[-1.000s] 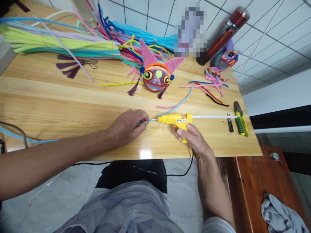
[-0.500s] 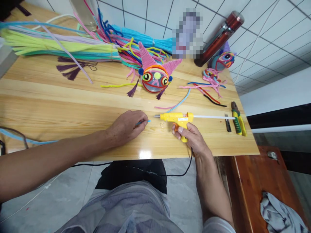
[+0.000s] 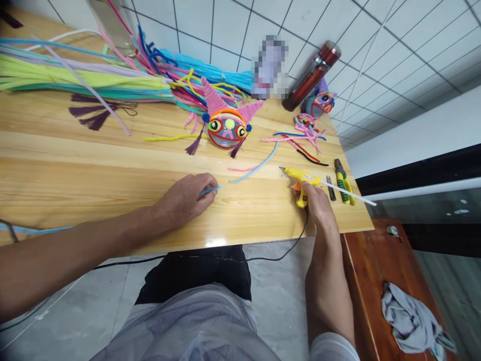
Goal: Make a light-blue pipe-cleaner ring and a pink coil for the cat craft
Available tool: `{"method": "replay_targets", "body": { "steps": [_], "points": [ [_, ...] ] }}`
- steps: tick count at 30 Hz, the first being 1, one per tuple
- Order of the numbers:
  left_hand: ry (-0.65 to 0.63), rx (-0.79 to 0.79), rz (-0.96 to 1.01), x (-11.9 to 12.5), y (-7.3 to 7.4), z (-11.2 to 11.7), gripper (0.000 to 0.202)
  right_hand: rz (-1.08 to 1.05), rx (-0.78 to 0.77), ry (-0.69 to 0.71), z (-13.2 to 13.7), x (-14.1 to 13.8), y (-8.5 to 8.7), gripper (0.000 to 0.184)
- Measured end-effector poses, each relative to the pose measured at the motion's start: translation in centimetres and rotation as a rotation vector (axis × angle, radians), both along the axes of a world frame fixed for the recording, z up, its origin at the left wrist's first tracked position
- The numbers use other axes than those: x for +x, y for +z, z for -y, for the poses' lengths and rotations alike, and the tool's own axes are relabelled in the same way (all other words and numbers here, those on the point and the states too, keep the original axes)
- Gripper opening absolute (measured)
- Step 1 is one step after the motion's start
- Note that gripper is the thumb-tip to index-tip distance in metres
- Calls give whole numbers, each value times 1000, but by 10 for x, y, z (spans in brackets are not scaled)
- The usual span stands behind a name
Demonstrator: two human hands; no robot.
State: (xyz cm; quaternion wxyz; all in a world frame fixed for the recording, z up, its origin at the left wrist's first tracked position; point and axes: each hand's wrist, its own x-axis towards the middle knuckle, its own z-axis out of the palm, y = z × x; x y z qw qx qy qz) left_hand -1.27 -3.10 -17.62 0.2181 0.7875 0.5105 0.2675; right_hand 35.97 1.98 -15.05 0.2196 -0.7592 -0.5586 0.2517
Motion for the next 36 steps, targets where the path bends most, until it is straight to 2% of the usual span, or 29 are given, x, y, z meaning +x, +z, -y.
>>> {"method": "replay_targets", "body": {
  "steps": [4, 8, 12, 15, 17, 19, 21, 23, 27, 32, 36],
  "points": [
    [-30, 24, 15, -1, 0, 0, 6, 363, -107, -19, -12, 8, 2, 56],
    [-46, 67, 51, -3, -3, 0, 12, 716, -225, -37, -19, 2, 9, 65],
    [-45, 64, 107, -3, -4, 1, 17, 804, -245, -88, -22, -14, 17, 63],
    [-45, 50, 112, -2, -5, 0, 16, 763, -68, -104, -18, -31, 23, 50],
    [-34, 39, 110, -1, -6, -1, 11, 651, 191, 32, -13, -49, 26, 34],
    [-14, 27, 109, -1, -8, -2, 6, 450, 409, 375, -8, -72, 26, 19],
    [-1, 20, 109, -1, -9, -2, 4, 295, 448, 735, -6, -97, 22, 15],
    [-4, 29, 115, -1, -9, -2, 5, 281, 435, 938, -7, -119, 17, 16],
    [-22, 45, 97, -1, -9, -2, 10, 364, 377, 1048, -13, -140, 8, 18],
    [-20, 36, 65, -1, -6, -1, 13, 345, 371, 1069, -18, -145, 2, 13],
    [-16, 23, 57, -1, -3, -2, 15, 280, 401, 1066, -17, -145, -3, 15]
  ]
}}
